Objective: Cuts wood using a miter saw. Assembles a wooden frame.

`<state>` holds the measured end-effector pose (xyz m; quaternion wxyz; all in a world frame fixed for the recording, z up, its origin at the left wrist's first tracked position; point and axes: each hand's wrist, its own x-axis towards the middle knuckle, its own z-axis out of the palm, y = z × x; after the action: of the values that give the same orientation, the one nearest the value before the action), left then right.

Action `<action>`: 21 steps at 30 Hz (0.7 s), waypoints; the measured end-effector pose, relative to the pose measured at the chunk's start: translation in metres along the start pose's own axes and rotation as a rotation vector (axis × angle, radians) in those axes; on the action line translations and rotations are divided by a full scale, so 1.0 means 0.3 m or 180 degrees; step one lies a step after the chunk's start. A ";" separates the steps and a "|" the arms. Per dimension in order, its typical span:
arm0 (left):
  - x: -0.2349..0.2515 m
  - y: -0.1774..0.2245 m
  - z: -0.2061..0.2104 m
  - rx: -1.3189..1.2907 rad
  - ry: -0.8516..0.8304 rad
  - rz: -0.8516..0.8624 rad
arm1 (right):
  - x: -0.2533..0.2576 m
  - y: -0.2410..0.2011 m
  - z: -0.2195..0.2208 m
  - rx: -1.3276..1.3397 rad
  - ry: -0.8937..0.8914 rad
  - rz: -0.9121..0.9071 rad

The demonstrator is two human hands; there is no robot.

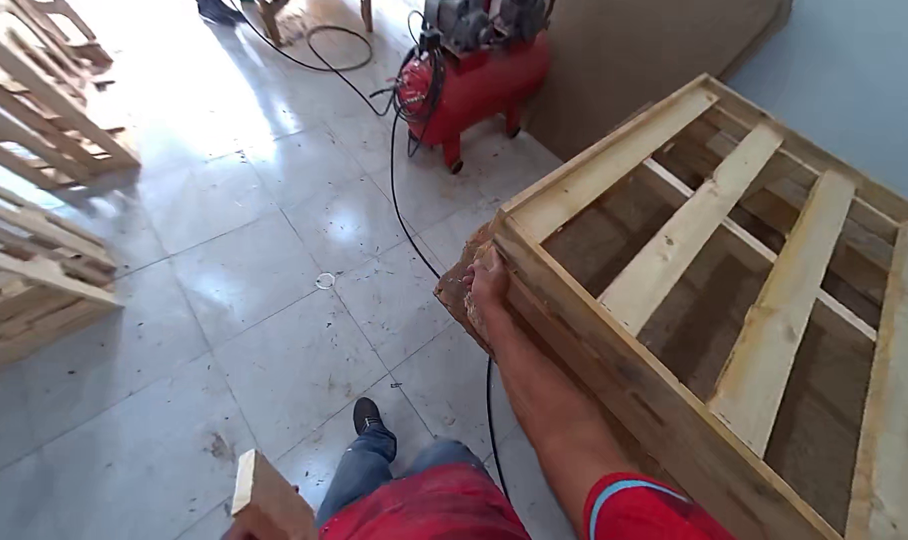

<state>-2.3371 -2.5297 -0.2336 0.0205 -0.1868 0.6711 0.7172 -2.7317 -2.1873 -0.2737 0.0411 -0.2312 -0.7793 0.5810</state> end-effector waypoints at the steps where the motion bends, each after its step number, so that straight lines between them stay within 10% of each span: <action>1: 0.119 0.057 -0.035 0.0041 -0.0196 -0.0022 | 0.029 -0.004 0.038 0.0137 0.0232 0.0189; 10: 1.003 0.435 0.036 0.1222 -0.1084 -0.0220 | 0.060 -0.036 0.103 0.0395 0.1041 0.0541; 21: 1.432 0.542 0.359 0.1916 -0.2769 -0.0185 | 0.087 -0.071 0.141 0.1139 0.1412 0.0912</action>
<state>-2.8078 -2.5363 -0.2020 0.3696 0.1237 0.7714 0.5031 -2.7756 -2.2187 -0.2728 0.1677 -0.4487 -0.5963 0.6442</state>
